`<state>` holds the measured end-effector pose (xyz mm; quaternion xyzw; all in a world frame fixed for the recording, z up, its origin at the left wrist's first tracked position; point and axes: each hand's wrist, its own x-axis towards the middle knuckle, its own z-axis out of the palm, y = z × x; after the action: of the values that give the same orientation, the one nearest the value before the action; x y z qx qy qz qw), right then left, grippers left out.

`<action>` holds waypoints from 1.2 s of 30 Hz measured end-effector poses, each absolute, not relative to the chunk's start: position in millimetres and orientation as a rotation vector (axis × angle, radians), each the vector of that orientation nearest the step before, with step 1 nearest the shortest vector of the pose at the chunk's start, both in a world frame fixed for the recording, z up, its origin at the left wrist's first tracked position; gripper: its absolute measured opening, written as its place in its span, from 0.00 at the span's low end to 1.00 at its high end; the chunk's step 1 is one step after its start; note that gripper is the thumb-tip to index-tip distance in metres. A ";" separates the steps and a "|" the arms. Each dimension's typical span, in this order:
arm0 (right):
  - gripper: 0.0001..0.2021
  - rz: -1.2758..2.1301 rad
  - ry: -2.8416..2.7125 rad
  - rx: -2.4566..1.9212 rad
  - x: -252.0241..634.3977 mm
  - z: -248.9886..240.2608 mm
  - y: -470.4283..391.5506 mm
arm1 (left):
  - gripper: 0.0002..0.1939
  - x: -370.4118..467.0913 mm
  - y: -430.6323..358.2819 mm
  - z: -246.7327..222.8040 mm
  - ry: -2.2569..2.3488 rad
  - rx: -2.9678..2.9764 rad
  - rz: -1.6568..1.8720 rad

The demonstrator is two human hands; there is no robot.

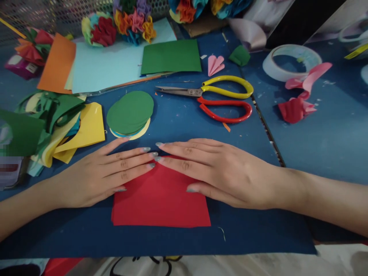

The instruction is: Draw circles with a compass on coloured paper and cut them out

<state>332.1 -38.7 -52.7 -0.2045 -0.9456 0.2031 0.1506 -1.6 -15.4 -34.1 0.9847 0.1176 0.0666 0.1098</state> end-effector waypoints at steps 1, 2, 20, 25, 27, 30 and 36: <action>0.31 0.581 -2.716 -0.592 331.6 -52.9 -39.0 | 0.23 -1.7 -15.6 -34.1 0.348 2.884 0.191; 0.32 0.576 -2.721 -0.594 331.1 -53.0 -39.3 | 0.23 -2.0 -16.0 -34.2 0.353 2.877 0.181; 0.40 0.882 -2.706 -0.426 335.9 -36.8 -36.5 | 0.29 -4.8 -14.5 -37.9 0.372 2.862 0.120; 0.30 0.879 -2.504 -0.647 331.9 -43.4 -36.6 | 0.30 -6.4 -15.2 -38.4 0.368 2.850 0.141; 0.24 0.850 -2.414 -0.722 331.3 -46.2 -37.2 | 0.30 -7.0 -15.8 -38.0 0.362 2.827 0.180; 0.21 0.857 -2.289 -0.857 333.3 -46.9 -38.2 | 0.33 -8.7 -16.4 -36.3 0.393 2.743 0.279; 0.16 1.212 -1.936 -0.907 339.2 -47.2 -36.9 | 0.24 -13.0 -17.9 -31.5 0.615 2.287 0.545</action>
<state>339.2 -36.9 -47.2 -0.3477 -0.7420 0.4648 0.3355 -13.0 -17.9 -31.5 0.8821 0.2374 0.2102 0.3482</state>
